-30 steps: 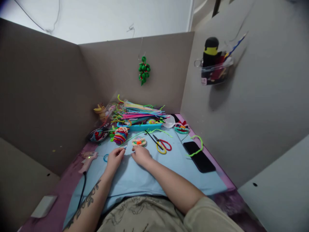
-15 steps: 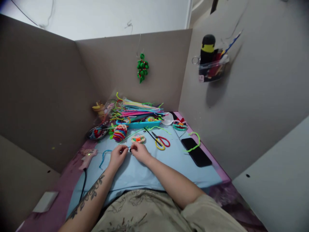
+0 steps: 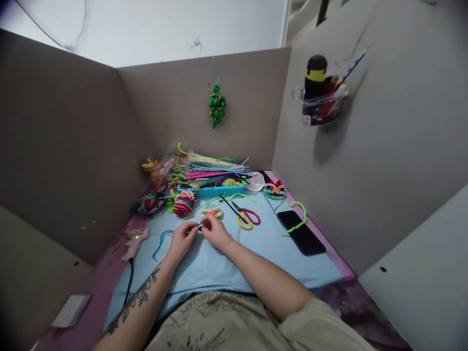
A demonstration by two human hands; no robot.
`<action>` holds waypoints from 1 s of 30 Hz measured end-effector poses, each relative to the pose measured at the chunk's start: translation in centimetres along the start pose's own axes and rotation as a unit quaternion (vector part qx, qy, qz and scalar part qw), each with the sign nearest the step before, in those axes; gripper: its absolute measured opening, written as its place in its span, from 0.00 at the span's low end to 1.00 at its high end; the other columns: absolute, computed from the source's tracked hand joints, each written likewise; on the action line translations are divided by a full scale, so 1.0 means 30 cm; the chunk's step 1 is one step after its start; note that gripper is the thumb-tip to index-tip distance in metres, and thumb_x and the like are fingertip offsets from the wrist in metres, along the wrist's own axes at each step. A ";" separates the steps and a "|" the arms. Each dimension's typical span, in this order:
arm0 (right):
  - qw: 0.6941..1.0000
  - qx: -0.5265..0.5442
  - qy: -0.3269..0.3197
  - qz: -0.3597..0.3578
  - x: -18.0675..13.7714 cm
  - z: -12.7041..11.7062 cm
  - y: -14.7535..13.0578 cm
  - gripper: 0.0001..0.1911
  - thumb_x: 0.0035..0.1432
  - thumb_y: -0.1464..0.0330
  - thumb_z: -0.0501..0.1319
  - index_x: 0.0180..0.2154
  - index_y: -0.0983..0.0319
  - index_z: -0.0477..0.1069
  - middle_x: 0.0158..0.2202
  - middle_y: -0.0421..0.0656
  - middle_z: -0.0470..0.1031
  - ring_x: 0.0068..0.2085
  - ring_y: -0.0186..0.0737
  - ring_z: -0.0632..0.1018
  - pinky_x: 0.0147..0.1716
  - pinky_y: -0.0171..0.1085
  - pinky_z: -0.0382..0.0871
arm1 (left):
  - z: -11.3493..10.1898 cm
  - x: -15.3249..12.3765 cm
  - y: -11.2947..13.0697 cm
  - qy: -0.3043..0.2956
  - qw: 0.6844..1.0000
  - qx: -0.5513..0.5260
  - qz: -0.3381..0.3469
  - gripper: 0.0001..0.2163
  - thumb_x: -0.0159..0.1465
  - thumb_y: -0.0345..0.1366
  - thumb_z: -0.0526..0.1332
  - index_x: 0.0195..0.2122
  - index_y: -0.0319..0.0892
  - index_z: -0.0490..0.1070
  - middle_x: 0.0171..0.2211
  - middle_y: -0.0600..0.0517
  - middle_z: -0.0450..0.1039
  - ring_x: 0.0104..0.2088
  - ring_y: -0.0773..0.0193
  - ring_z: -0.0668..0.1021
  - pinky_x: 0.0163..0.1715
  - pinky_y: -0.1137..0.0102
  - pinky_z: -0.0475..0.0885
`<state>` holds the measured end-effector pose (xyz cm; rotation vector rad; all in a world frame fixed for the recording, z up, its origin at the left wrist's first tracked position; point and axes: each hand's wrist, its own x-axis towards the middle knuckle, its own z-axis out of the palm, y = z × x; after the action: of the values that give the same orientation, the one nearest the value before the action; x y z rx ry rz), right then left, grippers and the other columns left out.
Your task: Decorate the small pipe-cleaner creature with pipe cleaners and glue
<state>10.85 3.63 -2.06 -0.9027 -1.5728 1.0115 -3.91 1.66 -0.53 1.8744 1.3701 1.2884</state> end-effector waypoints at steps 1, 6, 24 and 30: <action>1.000 0.018 0.002 0.003 0.002 0.001 0.004 0.08 0.46 0.72 0.56 0.33 0.62 0.62 0.27 0.36 0.65 0.29 0.32 0.69 0.31 0.33 0.65 | 0.003 0.001 0.000 -0.002 1.000 -0.007 -0.004 0.07 0.57 0.36 0.58 0.33 0.40 0.73 0.33 0.48 0.74 0.34 0.63 0.74 0.34 0.70 0.69; 0.990 0.135 0.011 0.025 0.007 0.007 0.016 0.09 0.46 0.72 0.57 0.32 0.60 0.60 0.27 0.36 0.63 0.29 0.32 0.69 0.32 0.34 0.67 | 0.012 -0.001 0.000 -0.020 0.999 -0.028 -0.022 0.08 0.56 0.37 0.58 0.33 0.39 0.73 0.32 0.49 0.74 0.32 0.63 0.74 0.32 0.70 0.69; 0.998 -0.010 0.001 0.065 -0.002 -0.029 -0.032 0.08 0.50 0.66 0.58 0.24 0.63 0.69 0.18 0.36 0.67 0.22 0.31 0.67 0.23 0.31 0.61 | 0.012 -0.015 0.005 -0.056 0.994 0.071 0.062 0.07 0.60 0.35 0.53 0.28 0.40 0.68 0.27 0.52 0.68 0.29 0.66 0.70 0.31 0.72 0.64; 0.981 0.084 -0.056 0.165 -0.001 -0.031 -0.015 0.09 0.51 0.64 0.56 0.24 0.63 0.65 0.14 0.33 0.62 0.14 0.28 0.60 0.14 0.29 0.52 | 0.009 -0.018 0.011 -0.062 0.992 0.084 0.074 0.08 0.61 0.35 0.52 0.29 0.41 0.67 0.27 0.52 0.67 0.29 0.65 0.69 0.31 0.71 0.64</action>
<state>11.75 3.58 -1.54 -1.0240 -1.4302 1.4297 -3.53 1.08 -0.59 2.1681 1.3305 1.1333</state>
